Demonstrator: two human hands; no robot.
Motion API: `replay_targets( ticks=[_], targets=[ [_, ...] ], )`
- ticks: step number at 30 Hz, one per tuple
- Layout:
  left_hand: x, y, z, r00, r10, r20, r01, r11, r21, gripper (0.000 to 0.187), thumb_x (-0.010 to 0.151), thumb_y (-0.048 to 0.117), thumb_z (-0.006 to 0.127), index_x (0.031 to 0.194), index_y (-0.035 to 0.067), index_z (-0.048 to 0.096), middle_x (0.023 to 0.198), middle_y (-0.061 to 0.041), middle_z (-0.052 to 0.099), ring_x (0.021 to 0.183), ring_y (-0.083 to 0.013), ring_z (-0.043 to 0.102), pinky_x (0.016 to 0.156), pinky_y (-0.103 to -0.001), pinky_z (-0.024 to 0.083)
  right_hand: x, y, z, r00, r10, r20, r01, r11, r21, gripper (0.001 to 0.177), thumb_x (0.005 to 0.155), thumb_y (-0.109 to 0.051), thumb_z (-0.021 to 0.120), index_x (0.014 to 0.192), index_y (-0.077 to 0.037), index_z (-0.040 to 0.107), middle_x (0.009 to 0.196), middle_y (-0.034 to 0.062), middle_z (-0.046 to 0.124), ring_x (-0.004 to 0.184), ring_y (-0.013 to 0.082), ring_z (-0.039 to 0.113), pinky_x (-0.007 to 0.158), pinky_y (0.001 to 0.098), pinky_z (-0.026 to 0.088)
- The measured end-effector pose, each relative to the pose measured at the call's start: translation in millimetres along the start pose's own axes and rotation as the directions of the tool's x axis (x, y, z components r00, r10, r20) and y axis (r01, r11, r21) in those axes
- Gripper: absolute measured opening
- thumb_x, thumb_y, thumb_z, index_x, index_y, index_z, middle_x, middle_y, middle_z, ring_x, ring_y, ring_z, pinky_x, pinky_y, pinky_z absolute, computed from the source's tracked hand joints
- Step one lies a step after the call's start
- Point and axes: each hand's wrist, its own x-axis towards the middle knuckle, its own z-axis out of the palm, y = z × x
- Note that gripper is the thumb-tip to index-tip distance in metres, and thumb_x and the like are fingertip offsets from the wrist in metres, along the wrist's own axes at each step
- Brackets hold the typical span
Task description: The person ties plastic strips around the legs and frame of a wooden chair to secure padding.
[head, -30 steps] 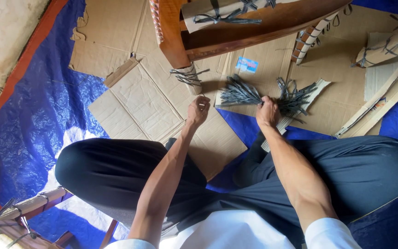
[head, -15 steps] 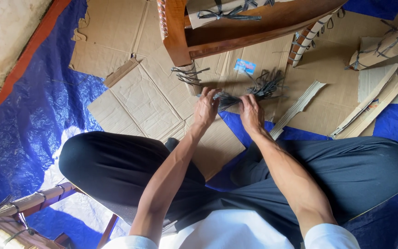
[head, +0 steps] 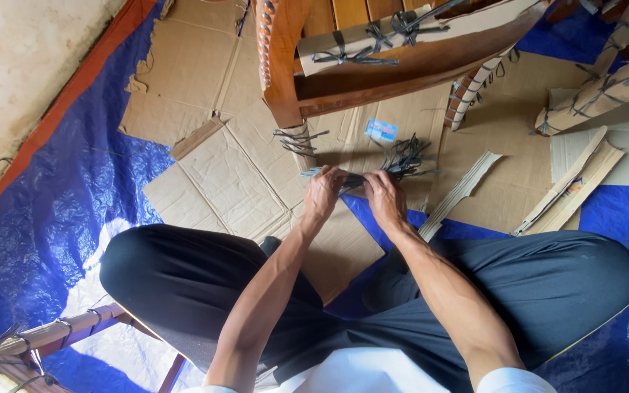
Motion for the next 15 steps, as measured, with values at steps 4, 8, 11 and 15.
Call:
replay_targets(
  ticks=[4,8,11,15],
  targets=[
    [0,1,-3,1.0,-0.021,0.001,0.021,1.0,-0.003,0.008,0.095,0.009,0.064,0.1,0.009,0.07,0.098,-0.013,0.067,0.089,-0.0376,0.067,0.073,-0.047,0.053,4,-1,-2,1.0,0.009,0.003,-0.008,1.0,-0.024,0.017,0.093,-0.008,0.069,0.11,-0.008,0.072,0.109,0.008,0.069,0.093,0.0322,0.07,0.078,0.0423,0.056],
    [-2,4,-8,1.0,-0.018,-0.025,0.017,0.999,-0.035,0.008,0.095,0.009,0.063,0.099,0.009,0.07,0.099,-0.013,0.068,0.089,-0.0379,0.067,0.073,-0.048,0.052,7,-2,-3,0.999,-0.029,-0.032,0.026,0.995,-0.096,0.017,0.091,-0.01,0.071,0.108,-0.008,0.073,0.108,0.0077,0.069,0.095,0.0316,0.069,0.08,0.0423,0.056],
    [0,-2,-11,0.998,-0.016,-0.055,0.015,1.0,-0.014,0.009,0.094,0.009,0.064,0.1,0.009,0.071,0.099,-0.014,0.068,0.089,-0.0389,0.067,0.074,-0.048,0.052,8,-4,0,0.996,-0.076,-0.037,0.072,0.992,-0.106,0.017,0.092,-0.011,0.072,0.108,-0.008,0.073,0.107,0.0073,0.069,0.095,0.0313,0.069,0.081,0.0423,0.055],
    [-1,-26,-11,0.996,-0.023,-0.087,0.025,1.0,0.017,0.019,0.098,0.007,0.062,0.117,0.008,0.065,0.107,-0.019,0.065,0.089,-0.0434,0.066,0.072,-0.052,0.051,7,-4,8,0.999,-0.048,-0.015,0.047,0.997,-0.055,0.015,0.093,-0.011,0.069,0.107,-0.008,0.072,0.108,0.0082,0.069,0.096,0.0319,0.069,0.081,0.0413,0.056]
  ],
)
